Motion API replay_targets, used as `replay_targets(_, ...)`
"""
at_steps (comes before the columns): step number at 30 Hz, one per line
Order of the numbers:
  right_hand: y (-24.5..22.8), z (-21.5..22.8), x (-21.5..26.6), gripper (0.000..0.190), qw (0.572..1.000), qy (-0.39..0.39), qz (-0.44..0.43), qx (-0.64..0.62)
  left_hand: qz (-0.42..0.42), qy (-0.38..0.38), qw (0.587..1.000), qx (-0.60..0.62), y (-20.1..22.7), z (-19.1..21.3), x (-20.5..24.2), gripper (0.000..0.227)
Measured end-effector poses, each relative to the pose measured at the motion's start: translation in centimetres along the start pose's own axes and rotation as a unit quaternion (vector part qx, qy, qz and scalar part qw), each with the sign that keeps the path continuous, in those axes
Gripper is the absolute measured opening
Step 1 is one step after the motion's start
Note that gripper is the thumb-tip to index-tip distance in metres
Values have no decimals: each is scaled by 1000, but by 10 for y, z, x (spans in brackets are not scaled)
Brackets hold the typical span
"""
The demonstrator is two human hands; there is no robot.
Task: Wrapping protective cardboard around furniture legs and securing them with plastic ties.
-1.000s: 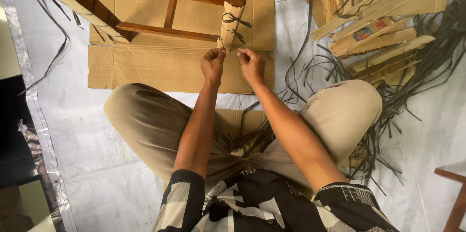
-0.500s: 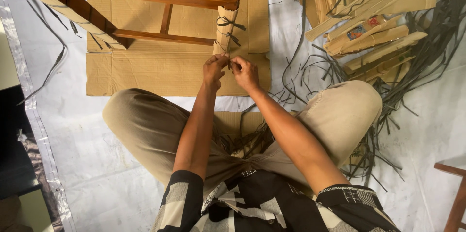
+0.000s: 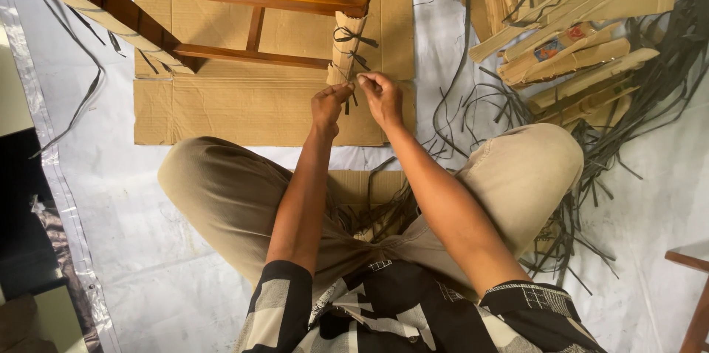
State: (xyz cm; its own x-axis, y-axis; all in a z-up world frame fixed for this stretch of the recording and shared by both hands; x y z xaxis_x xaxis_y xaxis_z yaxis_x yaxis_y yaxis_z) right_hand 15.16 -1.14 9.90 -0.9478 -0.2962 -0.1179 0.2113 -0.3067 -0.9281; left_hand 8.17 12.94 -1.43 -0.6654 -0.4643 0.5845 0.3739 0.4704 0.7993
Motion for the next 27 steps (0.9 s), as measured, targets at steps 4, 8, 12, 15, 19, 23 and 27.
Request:
replay_targets(4, -4, -17, -8, 13, 999, -36, -1, -13, -22, 10, 1000, -12, 16, -1, 20, 23)
replay_targets(8, 21, -29, -15, 19, 998, -57, -28, 29, -55, 32, 995, -77, 34, -1, 38, 17)
replay_targets(12, 48, -37, -24, 20, 996, -73, -32, 45, -92, 38, 983, -152, 38, -1, 34, 12)
replay_targets(15, 8, -24, -18, 14, 995, -86, -2, 57, -117, 49, 975, -185, 48, 3, 35, 14)
replay_targets(19, -23, -15, -14, 11, 993, -89, 40, 69, -122, 36, 959, -253, 72, 5, 50, 28)
replay_targets(23, -31, -16, -14, 20, 981, -118, 123, 94, -150, 35, 936, -317, 74, 11, 35, 21)
replay_targets(27, -48, -14, -11, 17, 969, -104, 185, 125, -162, 55, 933, -316, 79, 13, 31, 31)
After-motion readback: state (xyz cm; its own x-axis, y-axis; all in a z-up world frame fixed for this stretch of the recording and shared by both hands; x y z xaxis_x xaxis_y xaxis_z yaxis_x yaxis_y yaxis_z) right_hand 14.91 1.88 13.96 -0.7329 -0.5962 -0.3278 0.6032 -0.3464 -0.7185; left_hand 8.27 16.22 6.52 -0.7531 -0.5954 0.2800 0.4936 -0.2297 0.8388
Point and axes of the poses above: each hand's wrist, its own x-axis away from the middle knuckle, its own z-axis out of the back of the hand, y = z × x, the point moved 7 cm from there along -x, towards the middle knuckle, and after that the axes turned 2 degrees about z, right-handed, at the moved point
